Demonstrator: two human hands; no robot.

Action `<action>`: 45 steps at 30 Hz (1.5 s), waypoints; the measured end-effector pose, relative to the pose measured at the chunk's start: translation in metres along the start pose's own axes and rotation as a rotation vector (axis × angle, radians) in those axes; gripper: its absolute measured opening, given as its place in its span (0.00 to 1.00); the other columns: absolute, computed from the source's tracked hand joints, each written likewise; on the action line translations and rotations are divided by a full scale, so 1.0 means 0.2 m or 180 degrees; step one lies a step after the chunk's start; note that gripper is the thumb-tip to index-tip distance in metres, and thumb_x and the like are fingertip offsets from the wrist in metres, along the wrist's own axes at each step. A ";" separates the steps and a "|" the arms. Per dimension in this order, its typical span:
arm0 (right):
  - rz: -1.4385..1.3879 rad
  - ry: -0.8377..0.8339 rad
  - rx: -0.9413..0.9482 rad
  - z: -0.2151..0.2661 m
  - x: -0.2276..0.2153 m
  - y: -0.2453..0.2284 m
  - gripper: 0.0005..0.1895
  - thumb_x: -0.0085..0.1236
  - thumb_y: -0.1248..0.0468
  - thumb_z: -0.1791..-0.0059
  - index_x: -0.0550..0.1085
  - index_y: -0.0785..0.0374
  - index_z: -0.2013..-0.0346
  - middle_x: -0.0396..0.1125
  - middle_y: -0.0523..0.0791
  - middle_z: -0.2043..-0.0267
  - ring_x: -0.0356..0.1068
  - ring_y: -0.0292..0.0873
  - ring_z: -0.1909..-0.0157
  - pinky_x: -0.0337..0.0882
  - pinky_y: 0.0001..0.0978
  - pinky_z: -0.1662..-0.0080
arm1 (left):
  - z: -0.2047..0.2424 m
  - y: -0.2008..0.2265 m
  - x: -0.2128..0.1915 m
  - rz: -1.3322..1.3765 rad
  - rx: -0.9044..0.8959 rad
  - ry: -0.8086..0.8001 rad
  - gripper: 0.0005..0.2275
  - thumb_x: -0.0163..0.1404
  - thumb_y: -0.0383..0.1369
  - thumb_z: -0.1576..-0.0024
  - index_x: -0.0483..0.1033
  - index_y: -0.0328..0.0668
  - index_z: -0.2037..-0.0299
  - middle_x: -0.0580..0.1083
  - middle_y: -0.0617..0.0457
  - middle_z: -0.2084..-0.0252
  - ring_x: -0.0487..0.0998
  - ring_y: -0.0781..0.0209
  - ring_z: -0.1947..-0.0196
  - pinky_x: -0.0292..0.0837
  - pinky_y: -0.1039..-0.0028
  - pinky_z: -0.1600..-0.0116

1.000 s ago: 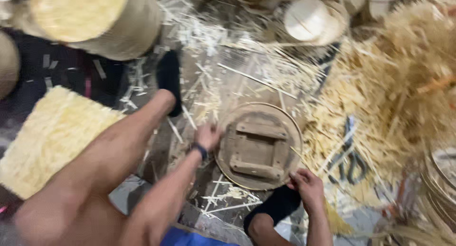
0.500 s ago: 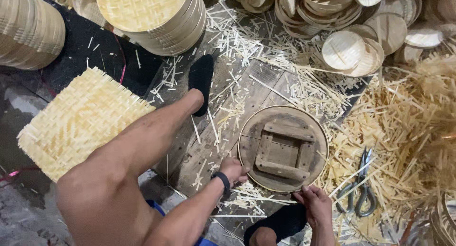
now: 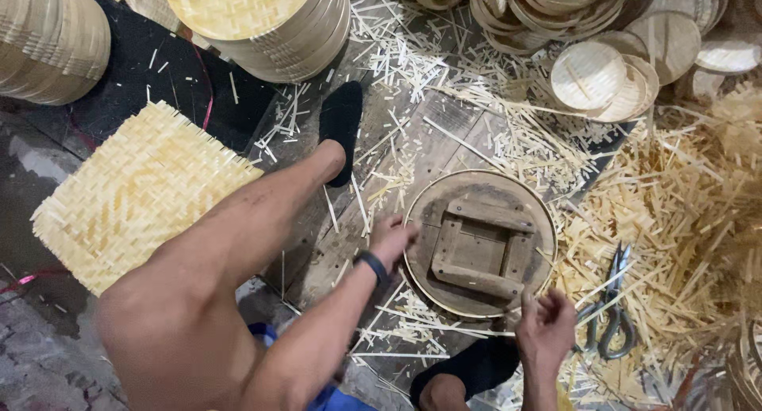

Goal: The person manufactures bamboo steamer baskets by trimming bamboo strips with scissors, fitting a bamboo rim over a woven base, and securing the rim onto a wooden mold to shape the basket.

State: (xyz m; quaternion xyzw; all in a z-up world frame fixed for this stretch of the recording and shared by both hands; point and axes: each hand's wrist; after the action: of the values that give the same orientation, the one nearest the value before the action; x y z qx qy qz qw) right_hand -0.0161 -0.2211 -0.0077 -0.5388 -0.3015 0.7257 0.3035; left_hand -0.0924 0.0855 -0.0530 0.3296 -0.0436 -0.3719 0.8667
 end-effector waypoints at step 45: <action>-0.3078 0.0038 0.1622 0.24 -0.03 0.13 0.30 0.56 0.57 0.49 0.60 0.74 0.41 0.67 0.57 0.45 0.72 0.55 0.48 0.76 0.54 0.50 | -0.16 1.13 0.02 -0.0047 0.0559 -0.0810 0.22 0.53 0.43 0.42 0.76 0.33 0.45 0.78 0.46 0.47 0.79 0.58 0.54 0.75 0.67 0.51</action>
State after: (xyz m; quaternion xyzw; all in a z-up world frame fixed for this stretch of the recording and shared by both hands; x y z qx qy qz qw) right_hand -0.0645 -0.2467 -0.0125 -0.2523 -0.3278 0.5504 0.7252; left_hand 0.0596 0.2149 0.0588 0.3546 -0.1831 -0.4118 0.8192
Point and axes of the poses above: each hand's wrist, its own z-axis away from the middle knuckle, its own x-axis out of the palm, y = z × x
